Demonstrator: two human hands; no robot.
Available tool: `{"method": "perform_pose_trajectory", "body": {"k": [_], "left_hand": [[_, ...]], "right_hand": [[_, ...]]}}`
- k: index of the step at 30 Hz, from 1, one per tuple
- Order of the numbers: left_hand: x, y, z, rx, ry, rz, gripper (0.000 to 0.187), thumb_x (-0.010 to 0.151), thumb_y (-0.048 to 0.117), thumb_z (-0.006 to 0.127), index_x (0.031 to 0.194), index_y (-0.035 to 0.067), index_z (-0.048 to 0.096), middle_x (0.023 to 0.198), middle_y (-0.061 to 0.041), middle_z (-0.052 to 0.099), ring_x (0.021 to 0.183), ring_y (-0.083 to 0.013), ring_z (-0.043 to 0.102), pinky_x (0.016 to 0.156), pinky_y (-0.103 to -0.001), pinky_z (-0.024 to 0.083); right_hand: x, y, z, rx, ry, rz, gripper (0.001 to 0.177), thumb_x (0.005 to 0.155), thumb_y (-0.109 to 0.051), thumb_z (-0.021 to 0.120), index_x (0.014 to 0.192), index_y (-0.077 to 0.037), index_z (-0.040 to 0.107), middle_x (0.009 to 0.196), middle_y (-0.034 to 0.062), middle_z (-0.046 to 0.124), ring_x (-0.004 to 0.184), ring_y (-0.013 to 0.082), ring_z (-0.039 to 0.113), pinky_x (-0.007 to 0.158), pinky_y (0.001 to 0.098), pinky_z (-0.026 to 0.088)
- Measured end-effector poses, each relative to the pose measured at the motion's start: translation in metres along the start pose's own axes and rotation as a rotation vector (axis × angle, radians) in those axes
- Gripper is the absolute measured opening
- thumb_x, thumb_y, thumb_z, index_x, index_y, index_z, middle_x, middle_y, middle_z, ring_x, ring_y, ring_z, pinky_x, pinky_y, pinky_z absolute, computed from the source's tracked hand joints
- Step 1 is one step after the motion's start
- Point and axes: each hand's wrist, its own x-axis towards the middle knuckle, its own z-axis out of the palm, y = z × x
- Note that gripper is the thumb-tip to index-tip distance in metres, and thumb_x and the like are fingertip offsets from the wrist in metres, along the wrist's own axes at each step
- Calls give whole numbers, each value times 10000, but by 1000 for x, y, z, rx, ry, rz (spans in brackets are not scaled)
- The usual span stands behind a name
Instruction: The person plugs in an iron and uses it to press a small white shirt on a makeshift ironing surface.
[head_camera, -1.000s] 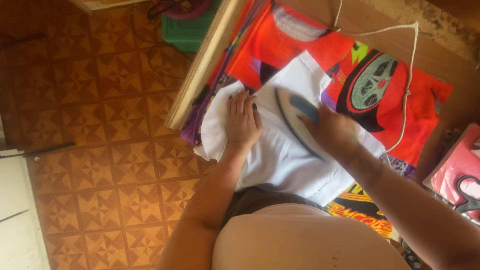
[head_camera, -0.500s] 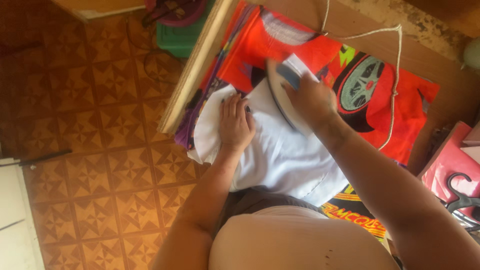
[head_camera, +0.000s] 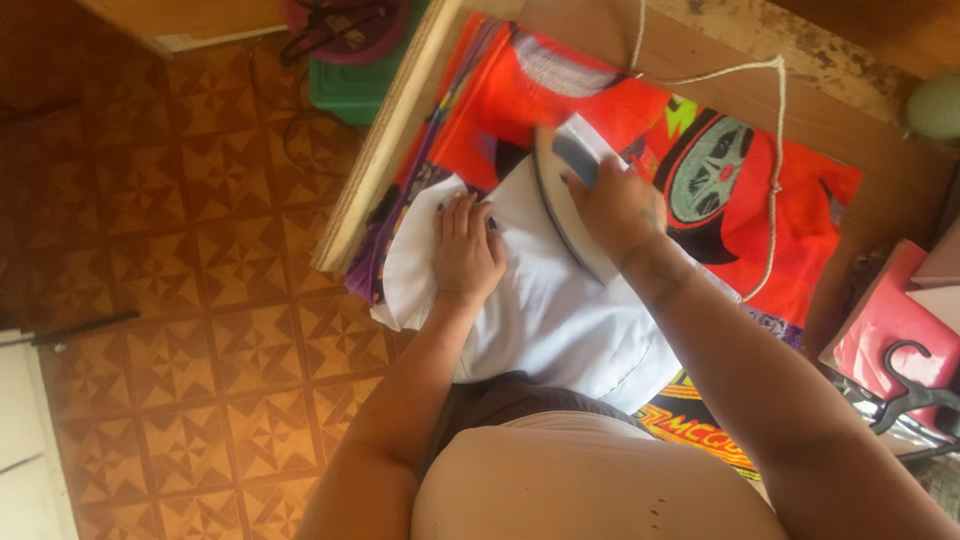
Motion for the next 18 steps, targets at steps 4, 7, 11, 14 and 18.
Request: {"method": "perform_pose_trajectory", "body": {"k": [4, 7, 11, 14, 18], "left_hand": [[-2, 1, 0, 3, 30, -8, 341, 882, 118, 609, 1201, 1, 624, 1336, -204, 596, 1334, -398, 515, 1178, -547, 351], [0, 0, 0, 19, 29, -10, 341, 886, 129, 608, 1200, -2, 622, 1344, -207, 594, 1339, -398, 511, 1186, -549, 345], [0, 0, -2, 34, 17, 4, 347, 891, 136, 594, 1203, -15, 616, 1347, -236, 581, 1355, -409, 497, 1191, -555, 335], [1, 1, -1, 36, -3, -8, 368, 885, 134, 589, 1217, -21, 613, 1350, -236, 583, 1350, -409, 496, 1193, -557, 331], [2, 0, -2, 16, -30, 3, 351, 894, 123, 582, 1217, -12, 611, 1354, -234, 585, 1349, -412, 498, 1194, -554, 330]], "right_hand": [[-63, 67, -10, -37, -164, 185, 630, 942, -655, 533, 1152, -65, 607, 967, 266, 732, 933, 467, 709, 809, 561, 549], [-98, 115, -11, -168, -190, 202, 649, 950, -689, 499, 1142, -76, 592, 908, 254, 746, 873, 464, 730, 767, 575, 567], [-108, 139, -8, -268, -183, 138, 635, 921, -698, 508, 1123, -105, 614, 839, 217, 758, 810, 432, 753, 738, 553, 596], [-86, 115, -7, -303, -174, 40, 679, 940, -726, 516, 1078, -71, 627, 802, 209, 752, 777, 415, 755, 713, 534, 598], [-38, 59, -8, -252, -99, -221, 644, 970, -687, 532, 1032, -60, 663, 803, 177, 732, 710, 390, 737, 654, 519, 595]]}}
